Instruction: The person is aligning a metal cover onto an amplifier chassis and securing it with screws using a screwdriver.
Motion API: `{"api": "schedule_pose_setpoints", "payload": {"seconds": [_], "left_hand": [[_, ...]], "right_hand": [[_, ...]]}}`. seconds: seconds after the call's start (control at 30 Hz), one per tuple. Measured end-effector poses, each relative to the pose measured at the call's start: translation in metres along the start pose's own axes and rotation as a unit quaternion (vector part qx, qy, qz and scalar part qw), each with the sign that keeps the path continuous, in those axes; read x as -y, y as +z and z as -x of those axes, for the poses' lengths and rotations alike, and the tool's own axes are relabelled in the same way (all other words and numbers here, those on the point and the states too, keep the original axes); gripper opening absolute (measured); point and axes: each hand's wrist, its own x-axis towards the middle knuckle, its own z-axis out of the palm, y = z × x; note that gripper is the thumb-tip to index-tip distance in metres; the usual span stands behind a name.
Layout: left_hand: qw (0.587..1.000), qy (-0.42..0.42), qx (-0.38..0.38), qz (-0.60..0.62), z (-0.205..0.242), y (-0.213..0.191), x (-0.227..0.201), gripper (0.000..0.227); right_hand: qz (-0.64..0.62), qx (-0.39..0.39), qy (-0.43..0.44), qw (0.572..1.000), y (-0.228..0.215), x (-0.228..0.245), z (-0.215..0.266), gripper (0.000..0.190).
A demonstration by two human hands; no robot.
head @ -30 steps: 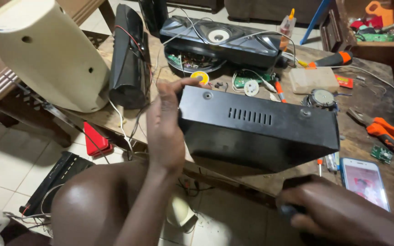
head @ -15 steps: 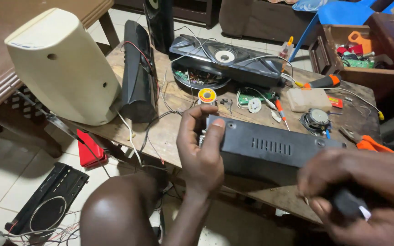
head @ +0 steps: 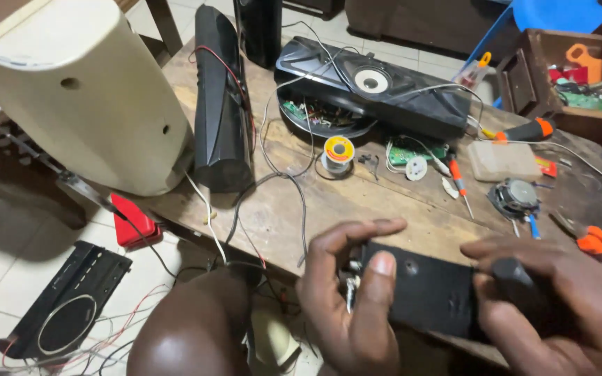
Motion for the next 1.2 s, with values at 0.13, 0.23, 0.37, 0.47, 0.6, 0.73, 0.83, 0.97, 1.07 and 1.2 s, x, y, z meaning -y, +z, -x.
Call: {"api": "schedule_pose_setpoints", "payload": {"seconds": [0.13,0.23,0.37,0.47,0.6,0.73,0.83,0.97,1.07,1.2], "left_hand": [[0.999,-0.002,-0.024,-0.026,0.000,0.004,0.005,0.027],[0.998,-0.019,-0.043,0.035,0.000,0.006,0.013,0.019],[0.999,0.021,-0.028,0.026,-0.003,0.006,0.018,0.019],[0.999,0.015,-0.030,0.036,-0.004,0.007,0.018,0.018],[0.998,-0.009,-0.032,0.060,-0.004,0.007,0.022,0.021],[0.997,-0.019,-0.022,0.073,-0.007,0.005,0.021,0.022],[0.997,-0.013,-0.020,0.068,-0.008,0.004,0.020,0.024],[0.992,-0.026,-0.045,0.115,-0.006,0.006,0.024,0.029],[0.984,-0.015,-0.077,0.161,-0.008,0.008,0.030,0.030],[0.985,-0.035,-0.066,0.153,-0.012,0.004,0.024,0.022]], "right_hand": [[0.008,0.034,-0.011,0.999,0.001,-0.025,0.008,0.021],[-0.015,0.050,-0.021,0.998,0.002,-0.039,0.011,0.032],[-0.004,0.091,-0.039,0.995,0.005,-0.039,0.005,0.034],[-0.020,0.116,-0.049,0.992,0.006,-0.029,-0.004,0.034],[-0.001,0.160,-0.080,0.984,0.008,-0.036,-0.013,0.038],[0.028,0.160,-0.097,0.982,0.012,-0.028,-0.017,0.042],[0.041,0.127,-0.100,0.986,0.014,-0.013,-0.018,0.035],[0.056,0.129,-0.078,0.987,0.016,-0.015,-0.017,0.036],[0.059,0.204,-0.064,0.975,0.013,-0.060,-0.023,0.042],[0.024,0.106,-0.035,0.993,0.019,-0.033,-0.010,0.032]]}}
